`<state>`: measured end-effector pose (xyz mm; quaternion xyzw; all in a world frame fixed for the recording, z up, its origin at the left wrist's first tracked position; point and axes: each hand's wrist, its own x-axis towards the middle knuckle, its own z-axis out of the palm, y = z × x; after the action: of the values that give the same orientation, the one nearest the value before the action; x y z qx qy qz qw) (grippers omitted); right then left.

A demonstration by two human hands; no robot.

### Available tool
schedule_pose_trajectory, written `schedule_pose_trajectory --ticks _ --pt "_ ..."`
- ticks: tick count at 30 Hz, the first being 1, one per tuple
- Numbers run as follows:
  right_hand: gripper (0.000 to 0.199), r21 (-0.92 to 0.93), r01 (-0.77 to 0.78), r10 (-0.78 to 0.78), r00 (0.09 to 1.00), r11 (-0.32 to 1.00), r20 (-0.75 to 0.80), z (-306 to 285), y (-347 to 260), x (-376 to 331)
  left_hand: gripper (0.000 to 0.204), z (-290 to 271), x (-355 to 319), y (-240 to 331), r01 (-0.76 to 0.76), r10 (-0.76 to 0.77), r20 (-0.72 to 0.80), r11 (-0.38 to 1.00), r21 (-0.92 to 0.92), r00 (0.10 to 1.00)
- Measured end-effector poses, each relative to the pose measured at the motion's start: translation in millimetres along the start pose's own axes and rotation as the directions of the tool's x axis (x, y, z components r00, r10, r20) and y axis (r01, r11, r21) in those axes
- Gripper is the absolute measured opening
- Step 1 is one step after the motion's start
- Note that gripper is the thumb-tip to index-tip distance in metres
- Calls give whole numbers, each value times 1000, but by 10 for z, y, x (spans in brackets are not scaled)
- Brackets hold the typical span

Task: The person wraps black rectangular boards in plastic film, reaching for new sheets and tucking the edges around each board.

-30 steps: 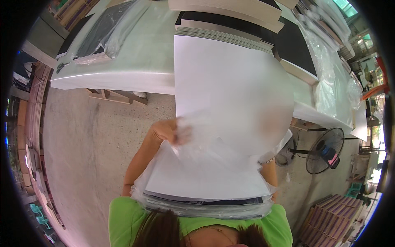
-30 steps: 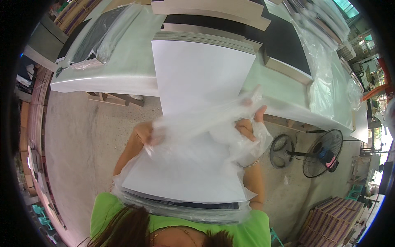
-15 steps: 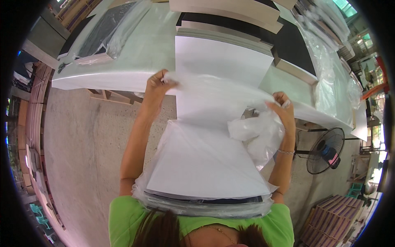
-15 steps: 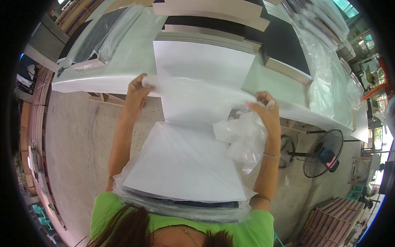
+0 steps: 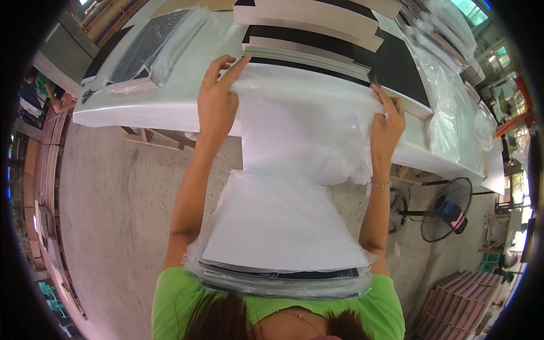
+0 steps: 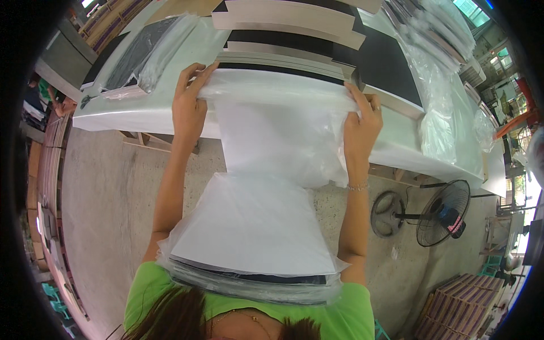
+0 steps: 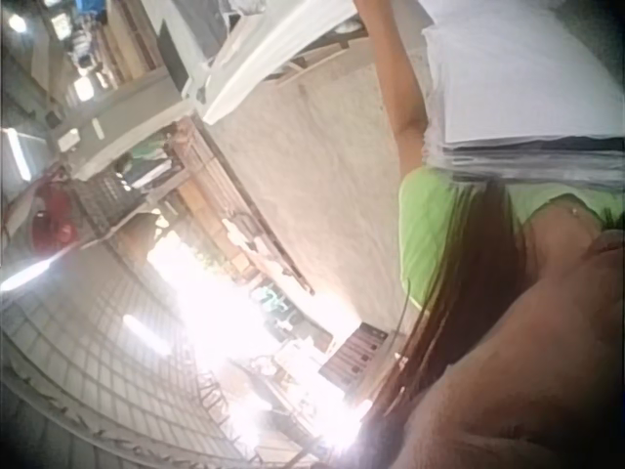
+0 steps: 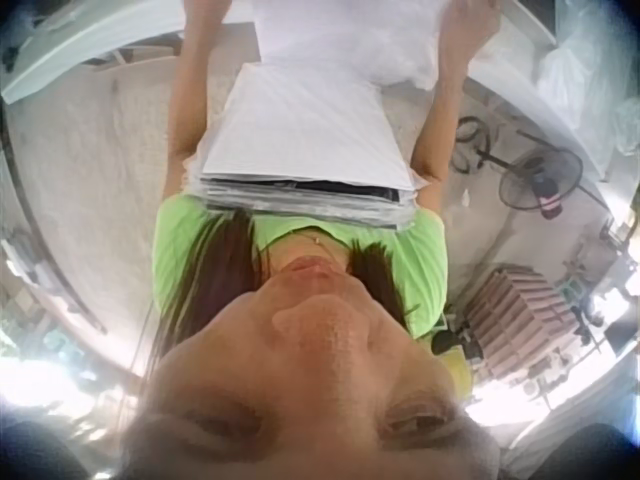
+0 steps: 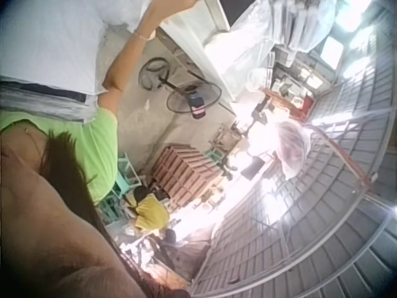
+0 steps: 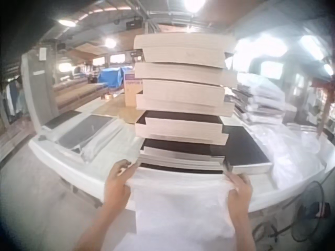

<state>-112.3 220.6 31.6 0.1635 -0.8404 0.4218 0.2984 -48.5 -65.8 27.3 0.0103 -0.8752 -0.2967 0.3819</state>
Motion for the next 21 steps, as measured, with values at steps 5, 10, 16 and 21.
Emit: schedule_pose_trajectory --ticks 5,10,16,21 --pt "46 139 15 -23 998 990 57 -305 -150 -86 65 -272 -205 114 11 -17 -29 982 -191 999" --pt "39 535 -491 271 857 687 438 -580 172 -127 57 -562 -212 187 554 -396 408 393 -734 823" --pt "46 583 -725 26 618 -367 785 -420 368 -548 65 -590 -454 -165 728 -38 787 -353 -587 616" --pt "32 419 -905 164 403 -78 901 -307 677 -1155 59 -393 -1309 -847 914 -121 909 -23 -405 400"
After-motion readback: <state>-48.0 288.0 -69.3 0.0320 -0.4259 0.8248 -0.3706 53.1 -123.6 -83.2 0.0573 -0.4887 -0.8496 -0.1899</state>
